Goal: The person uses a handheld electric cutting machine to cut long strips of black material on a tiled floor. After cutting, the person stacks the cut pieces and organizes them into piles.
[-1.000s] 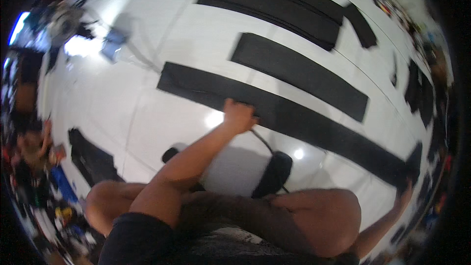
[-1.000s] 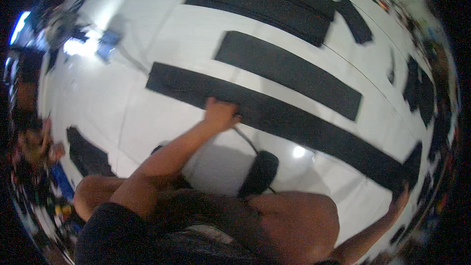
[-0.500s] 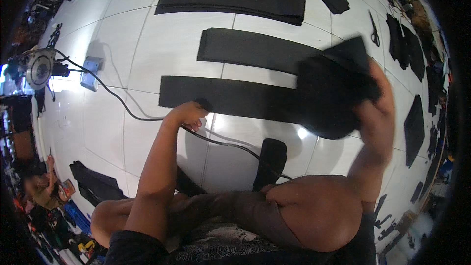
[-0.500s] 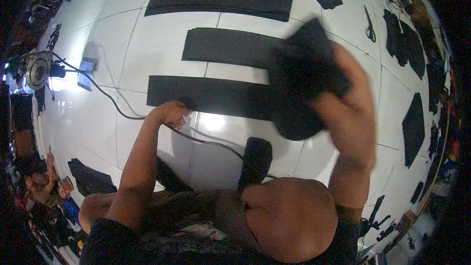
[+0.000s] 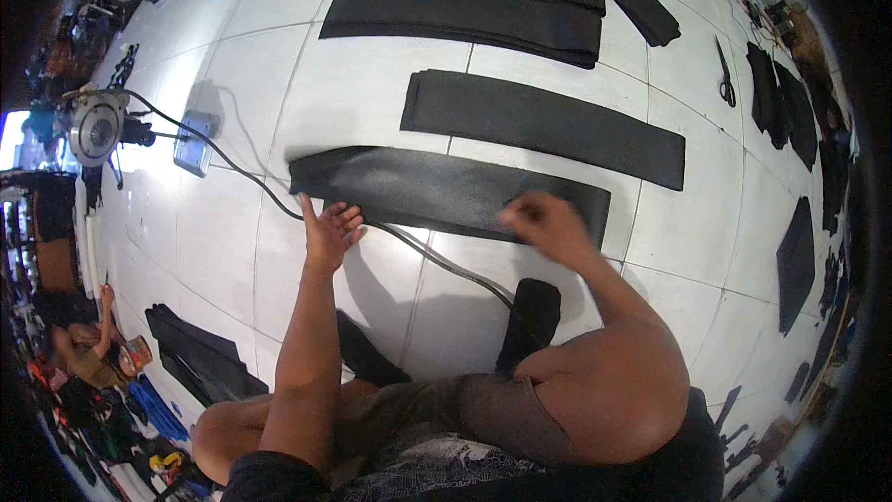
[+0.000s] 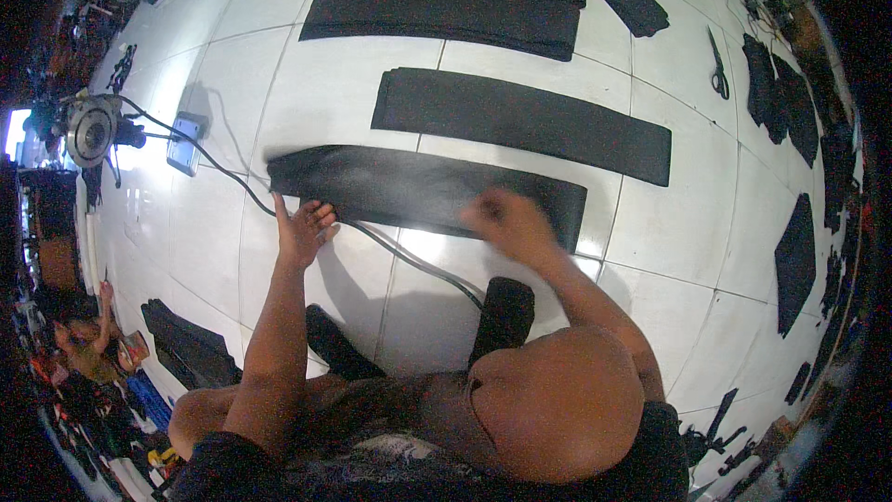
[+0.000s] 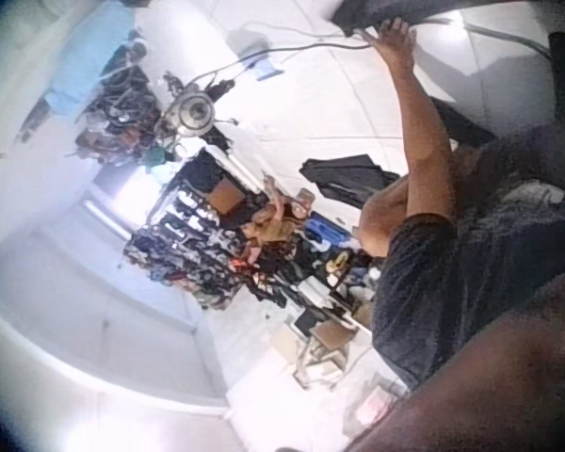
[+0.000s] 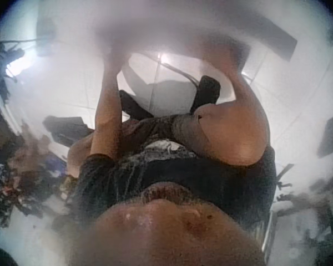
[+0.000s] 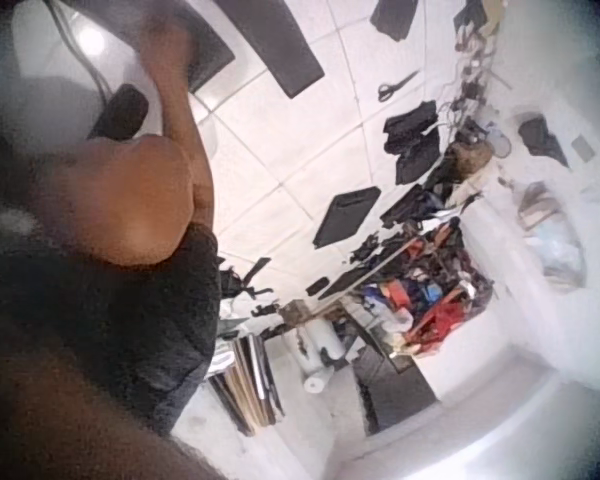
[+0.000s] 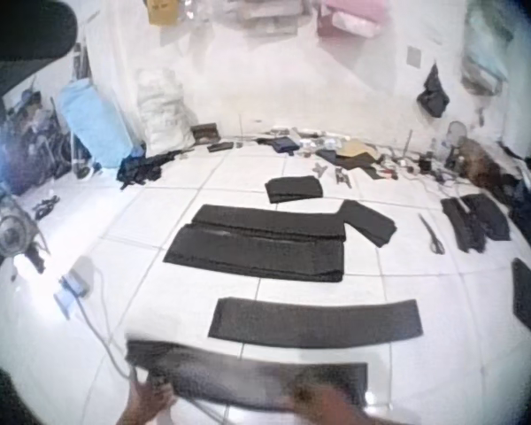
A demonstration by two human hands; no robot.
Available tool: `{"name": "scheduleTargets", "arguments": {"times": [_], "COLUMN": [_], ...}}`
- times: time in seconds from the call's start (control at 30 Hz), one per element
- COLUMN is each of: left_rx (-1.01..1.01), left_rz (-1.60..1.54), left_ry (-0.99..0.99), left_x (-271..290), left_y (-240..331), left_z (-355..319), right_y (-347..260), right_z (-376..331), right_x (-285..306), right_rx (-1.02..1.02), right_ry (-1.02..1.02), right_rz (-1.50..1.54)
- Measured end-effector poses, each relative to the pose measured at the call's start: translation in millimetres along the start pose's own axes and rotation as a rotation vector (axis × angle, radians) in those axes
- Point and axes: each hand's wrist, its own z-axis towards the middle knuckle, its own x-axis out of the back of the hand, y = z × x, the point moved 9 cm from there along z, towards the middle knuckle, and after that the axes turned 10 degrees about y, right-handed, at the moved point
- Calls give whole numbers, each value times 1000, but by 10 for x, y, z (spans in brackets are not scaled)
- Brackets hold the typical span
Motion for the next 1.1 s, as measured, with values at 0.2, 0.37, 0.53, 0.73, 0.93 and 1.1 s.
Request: {"name": "scheduleTargets", "arguments": {"times": [0.2,0.37,0.53,0.73,0.93,1.1], "left_rx": [-69,-120,-324,-150,-71,-81], "left_rz": [427,293,165,-38,-113,-99], "left_ry": [313,320,166,127,-47,-69], "left_x": [96,-100,-225,-463,-500,-631], "left_y": [-14,-68,-38,-322,-288,-257], "left_z": [308,341,384,386,466,378], "right_y": [1283,1701,1505,1599,1729,1610], "right_z": [-273,-298,-167,397,508,516], "right_x": [874,991,987,1211,1171,1272], "right_rx": [-262,-406,-120,-99,-202,-131], "right_ry": [516,663,592,39,0,21], "right_rz": [-58,2,-67,-316,-373,-222]}}
